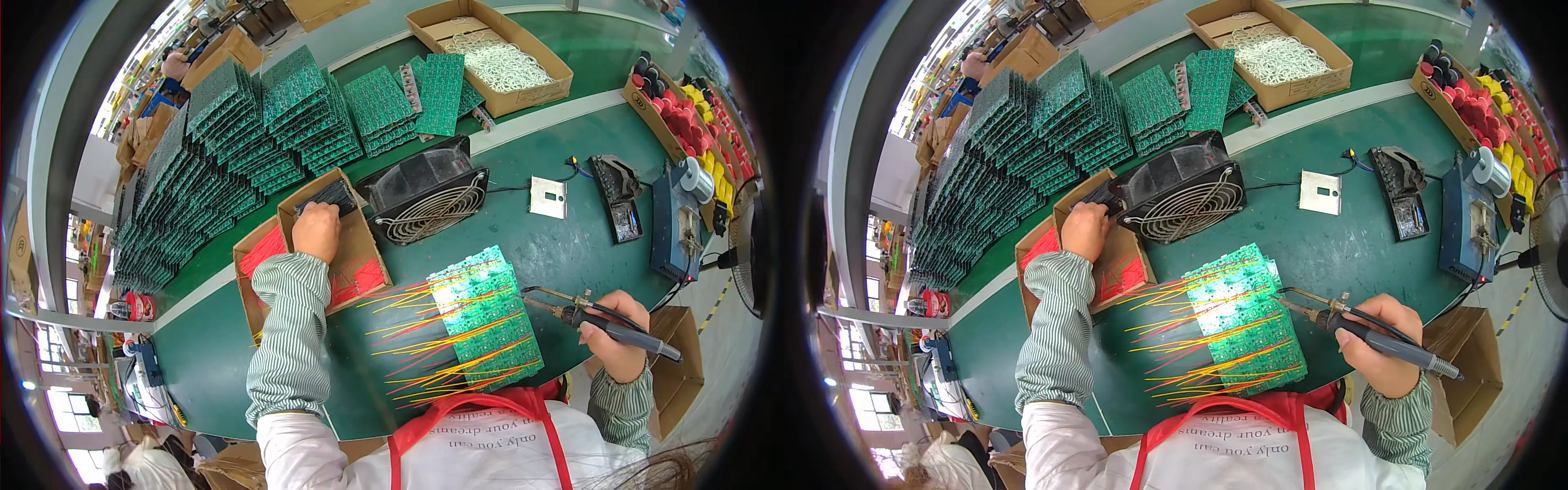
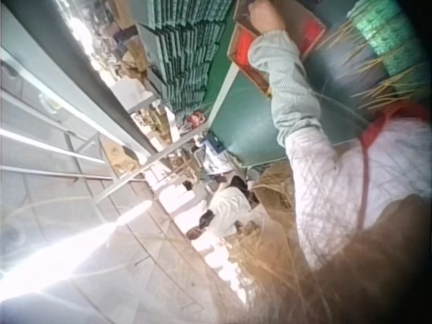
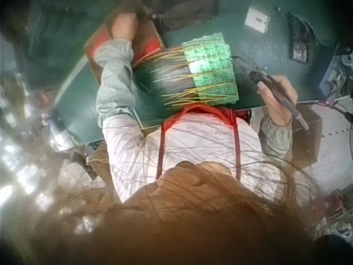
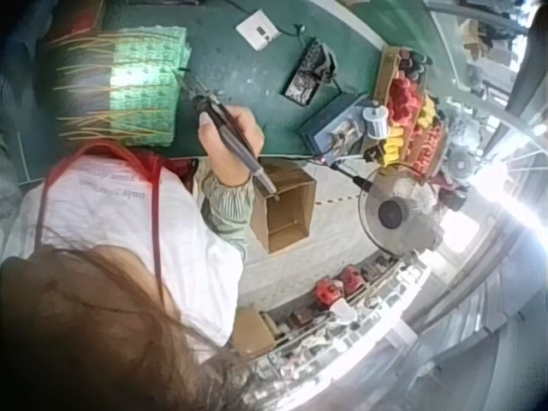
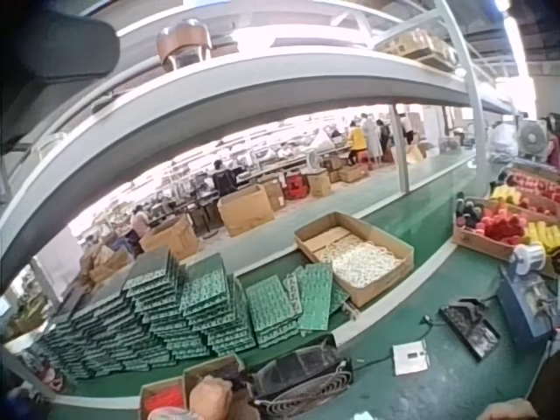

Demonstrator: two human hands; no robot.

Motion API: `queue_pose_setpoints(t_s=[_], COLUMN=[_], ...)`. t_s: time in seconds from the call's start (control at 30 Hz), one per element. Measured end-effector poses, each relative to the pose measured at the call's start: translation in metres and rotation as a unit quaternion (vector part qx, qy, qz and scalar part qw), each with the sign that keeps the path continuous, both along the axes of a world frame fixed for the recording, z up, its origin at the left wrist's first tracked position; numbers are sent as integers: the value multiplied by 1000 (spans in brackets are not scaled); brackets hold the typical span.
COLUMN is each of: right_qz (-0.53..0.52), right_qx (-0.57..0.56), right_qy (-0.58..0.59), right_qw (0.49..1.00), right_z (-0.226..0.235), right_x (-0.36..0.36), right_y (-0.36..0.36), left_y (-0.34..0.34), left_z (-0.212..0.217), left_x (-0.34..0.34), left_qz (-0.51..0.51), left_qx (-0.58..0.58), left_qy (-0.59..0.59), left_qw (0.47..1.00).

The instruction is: The person solders multiple colored wires onto a series of printed circuit boards using a soldering iron and solder wire.

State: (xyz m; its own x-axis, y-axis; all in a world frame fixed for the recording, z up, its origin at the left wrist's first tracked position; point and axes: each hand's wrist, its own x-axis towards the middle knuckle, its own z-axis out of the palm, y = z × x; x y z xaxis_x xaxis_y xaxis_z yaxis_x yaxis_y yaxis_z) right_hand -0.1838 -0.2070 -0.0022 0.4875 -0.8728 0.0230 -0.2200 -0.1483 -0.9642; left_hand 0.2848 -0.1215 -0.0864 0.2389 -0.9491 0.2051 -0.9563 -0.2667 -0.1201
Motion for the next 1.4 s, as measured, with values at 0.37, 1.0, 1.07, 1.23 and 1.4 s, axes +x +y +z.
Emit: queue_pose_setpoints(t_s=[0.37, 1.0, 1.07, 1.23, 1.4], right_qz=[3, -29, -24, -22, -39], right_qx=[6, -4, -12, -15, 14], right_qy=[-32, -42, -39, -24, -55], right_qw=[999, 999, 999, 999, 998], right_z=[11, 12, 11, 10, 8], right_x=[-6, -21, -21, -14, 3], right_y=[19, 42, 38, 21, 13], left_y=[6, 9, 11, 15, 8], left_z=[-4, 21, 30, 49, 20], left_x=[2, -12, -14, -32, -60], left_qz=[24, 24, 5, 5, 74], left_qx=[-3, 37, 61, 167, 158], left_qy=[10, -2, -24, -137, -150], left_qw=[1000, 999, 998, 976, 973])
